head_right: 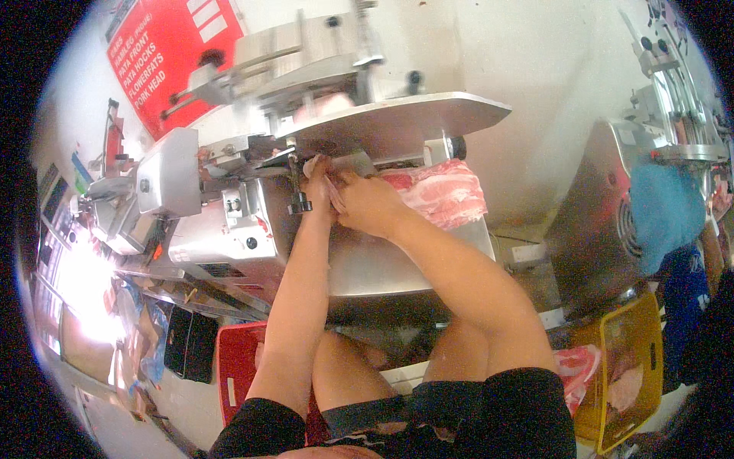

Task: The person uses a vertical band saw to slice large pieces of raw pork into smaller strips. They pick up meat from a red bin, position it on the saw table, and guide it through the blade, collecting the cut pieces in a yellow bin.

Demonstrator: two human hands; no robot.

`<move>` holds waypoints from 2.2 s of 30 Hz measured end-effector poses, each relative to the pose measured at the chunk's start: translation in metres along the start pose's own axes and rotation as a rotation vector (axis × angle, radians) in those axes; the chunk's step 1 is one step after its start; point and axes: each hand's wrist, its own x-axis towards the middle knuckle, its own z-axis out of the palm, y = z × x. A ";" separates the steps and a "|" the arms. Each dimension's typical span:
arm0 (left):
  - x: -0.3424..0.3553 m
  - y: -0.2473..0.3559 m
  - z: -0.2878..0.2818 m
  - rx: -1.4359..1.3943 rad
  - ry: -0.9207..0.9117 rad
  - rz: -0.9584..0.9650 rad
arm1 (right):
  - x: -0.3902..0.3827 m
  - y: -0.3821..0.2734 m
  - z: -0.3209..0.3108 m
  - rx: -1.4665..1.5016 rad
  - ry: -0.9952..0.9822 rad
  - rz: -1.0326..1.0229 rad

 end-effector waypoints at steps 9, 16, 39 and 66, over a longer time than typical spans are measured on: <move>0.013 -0.011 -0.004 0.031 -0.108 0.086 | -0.004 0.004 -0.001 0.092 0.208 0.045; 0.013 -0.011 -0.007 -0.056 -0.227 0.050 | 0.002 0.006 0.004 0.087 0.237 0.052; 0.017 -0.017 -0.014 -0.024 -0.125 -0.013 | 0.000 0.009 -0.007 0.039 -0.109 0.033; -0.010 0.002 0.005 0.018 -0.227 0.016 | -0.001 0.014 0.008 0.138 0.194 0.034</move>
